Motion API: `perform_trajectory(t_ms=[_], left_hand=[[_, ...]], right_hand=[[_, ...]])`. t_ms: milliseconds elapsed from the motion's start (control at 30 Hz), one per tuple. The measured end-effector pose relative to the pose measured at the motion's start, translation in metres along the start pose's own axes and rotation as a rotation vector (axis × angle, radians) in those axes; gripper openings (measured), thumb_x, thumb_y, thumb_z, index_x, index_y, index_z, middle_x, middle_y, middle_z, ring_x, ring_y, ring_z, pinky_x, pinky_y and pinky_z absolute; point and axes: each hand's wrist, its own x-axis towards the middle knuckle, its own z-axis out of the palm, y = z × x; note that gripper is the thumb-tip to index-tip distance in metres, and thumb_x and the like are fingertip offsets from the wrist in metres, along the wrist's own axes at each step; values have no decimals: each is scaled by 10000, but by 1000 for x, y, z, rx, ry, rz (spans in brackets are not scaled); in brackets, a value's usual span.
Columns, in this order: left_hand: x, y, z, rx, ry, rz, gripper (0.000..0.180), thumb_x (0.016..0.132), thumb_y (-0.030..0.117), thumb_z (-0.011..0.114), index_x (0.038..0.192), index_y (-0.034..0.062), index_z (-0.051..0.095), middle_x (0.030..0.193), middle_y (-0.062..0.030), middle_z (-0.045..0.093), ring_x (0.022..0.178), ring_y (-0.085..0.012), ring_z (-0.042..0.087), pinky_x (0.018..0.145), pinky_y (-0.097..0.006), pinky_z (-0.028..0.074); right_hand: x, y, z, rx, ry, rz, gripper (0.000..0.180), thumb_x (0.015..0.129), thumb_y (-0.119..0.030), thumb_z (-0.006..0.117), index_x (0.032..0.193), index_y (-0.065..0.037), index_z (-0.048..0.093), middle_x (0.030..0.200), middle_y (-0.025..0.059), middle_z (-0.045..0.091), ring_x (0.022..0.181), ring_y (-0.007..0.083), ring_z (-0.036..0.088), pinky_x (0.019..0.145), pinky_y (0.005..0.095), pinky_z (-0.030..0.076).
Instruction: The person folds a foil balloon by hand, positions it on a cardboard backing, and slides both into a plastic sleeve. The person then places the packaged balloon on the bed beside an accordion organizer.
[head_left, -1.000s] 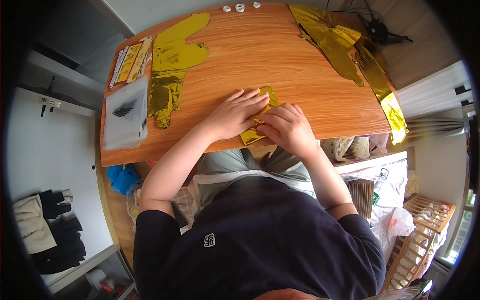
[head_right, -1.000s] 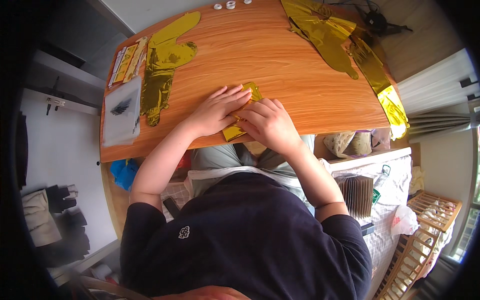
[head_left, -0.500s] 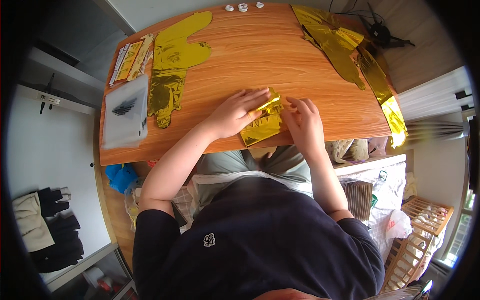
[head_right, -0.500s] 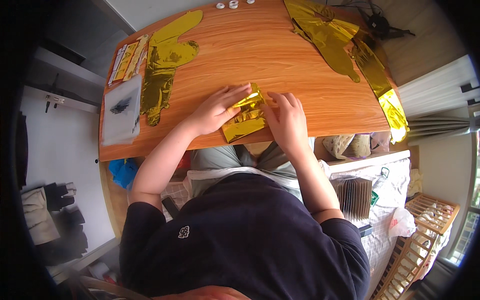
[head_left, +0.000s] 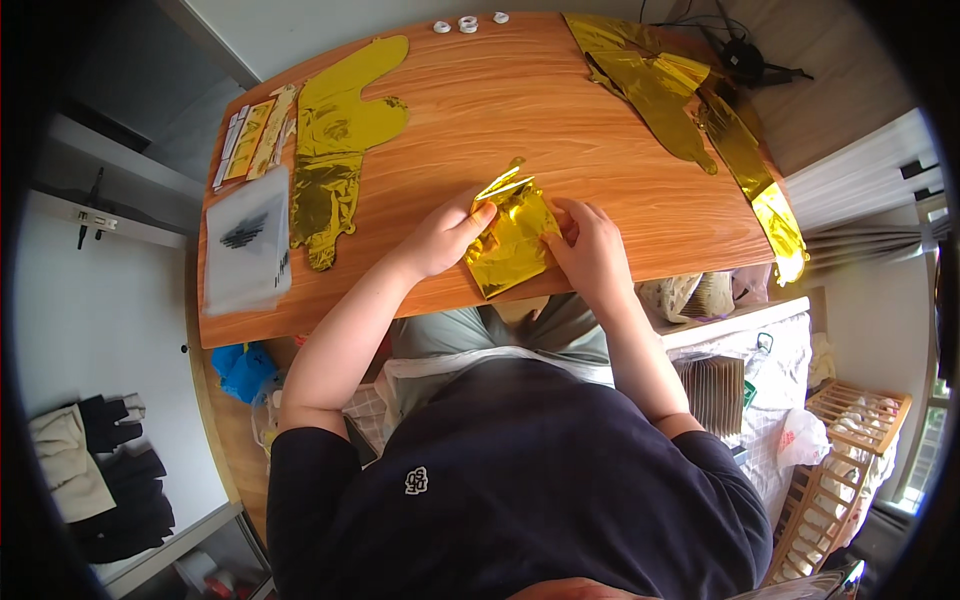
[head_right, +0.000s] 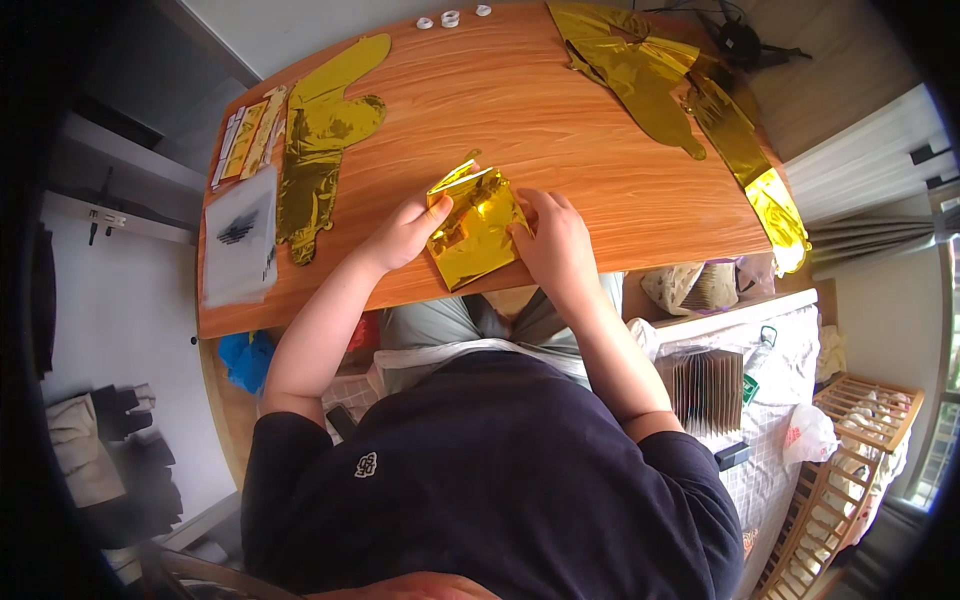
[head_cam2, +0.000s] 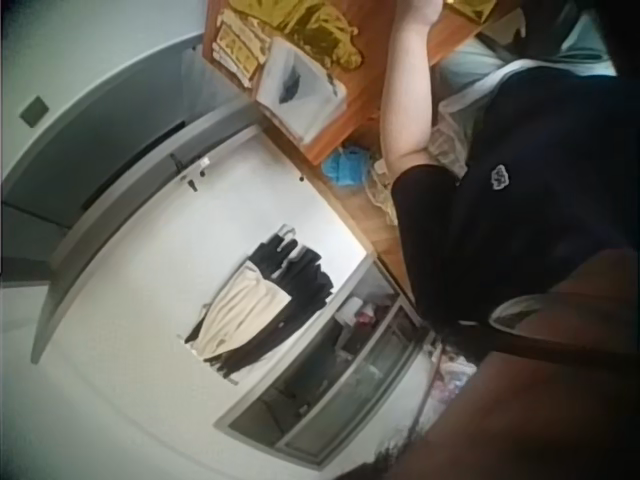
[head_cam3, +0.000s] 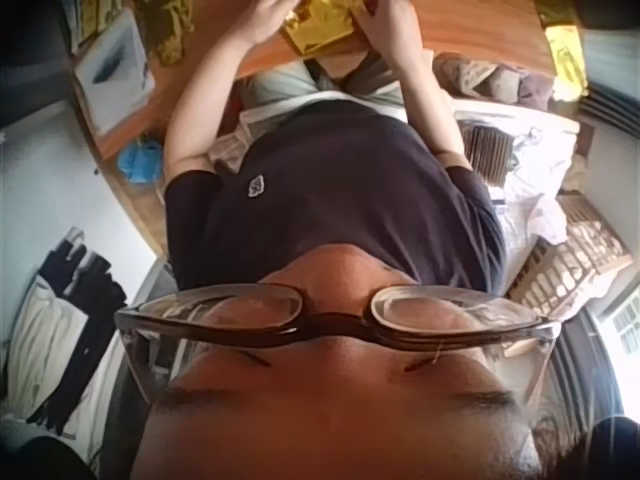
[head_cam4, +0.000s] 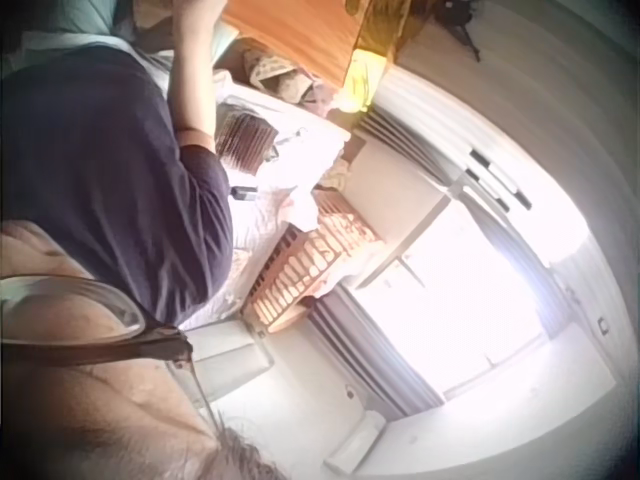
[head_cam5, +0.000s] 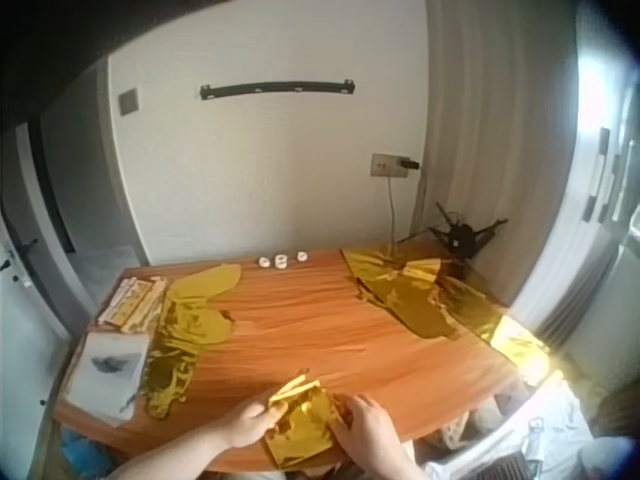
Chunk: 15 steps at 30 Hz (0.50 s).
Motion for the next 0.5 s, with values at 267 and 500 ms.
perform_trajectory(t_ms=[267, 500], left_hand=[[0, -3, -1, 55, 76, 78, 464, 1149, 367, 443, 1450, 23, 516, 1064, 8, 602, 959, -98, 518, 897, -284, 465], [-1, -5, -2, 52, 35, 47, 458, 1142, 348, 461, 1467, 30, 515, 1042, -24, 608, 960, -118, 527, 898, -295, 462]], right_hand=[[-3, -9, 2, -17, -2, -16, 402, 827, -41, 730, 1229, -39, 715, 899, 132, 667, 840, 317, 658, 772, 415, 541], [-8, -11, 13, -132, 16, -258, 324, 854, 17, 640, 1139, -58, 775, 928, 148, 615, 917, 354, 625, 829, 434, 527]])
